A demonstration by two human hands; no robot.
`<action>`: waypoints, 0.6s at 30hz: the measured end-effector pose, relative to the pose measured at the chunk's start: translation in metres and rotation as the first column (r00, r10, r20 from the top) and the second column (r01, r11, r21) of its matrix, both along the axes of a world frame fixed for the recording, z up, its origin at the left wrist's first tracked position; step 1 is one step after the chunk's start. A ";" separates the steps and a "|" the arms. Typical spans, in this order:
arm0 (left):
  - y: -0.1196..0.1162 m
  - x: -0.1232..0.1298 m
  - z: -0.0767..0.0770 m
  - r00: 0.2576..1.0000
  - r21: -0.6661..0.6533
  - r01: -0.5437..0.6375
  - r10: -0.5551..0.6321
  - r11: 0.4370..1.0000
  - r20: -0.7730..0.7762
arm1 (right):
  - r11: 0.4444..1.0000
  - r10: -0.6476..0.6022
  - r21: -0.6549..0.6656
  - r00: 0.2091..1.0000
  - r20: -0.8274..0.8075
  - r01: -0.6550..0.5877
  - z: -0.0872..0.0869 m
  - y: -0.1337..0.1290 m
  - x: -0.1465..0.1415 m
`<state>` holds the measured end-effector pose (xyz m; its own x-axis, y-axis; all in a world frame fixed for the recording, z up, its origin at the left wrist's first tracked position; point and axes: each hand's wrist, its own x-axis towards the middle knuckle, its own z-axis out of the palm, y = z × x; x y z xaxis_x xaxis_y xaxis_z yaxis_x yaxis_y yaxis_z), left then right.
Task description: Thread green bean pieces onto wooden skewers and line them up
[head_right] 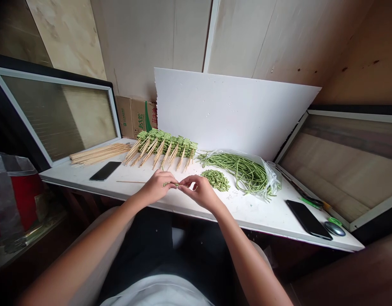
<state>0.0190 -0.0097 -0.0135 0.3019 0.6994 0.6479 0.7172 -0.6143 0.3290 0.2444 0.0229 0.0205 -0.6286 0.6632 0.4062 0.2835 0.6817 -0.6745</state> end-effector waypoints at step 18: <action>-0.026 0.022 0.019 0.996 0.014 0.082 -0.082 0.997 -0.023 | 0.906 0.249 -0.317 0.958 -0.140 -0.282 -0.001 0.025 0.020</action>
<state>0.0411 -0.0361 0.0057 0.3723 0.6618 0.6507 0.6714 -0.6761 0.3035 0.2639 0.0482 0.0191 -0.7696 0.5834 0.2595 0.0468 0.4568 -0.8883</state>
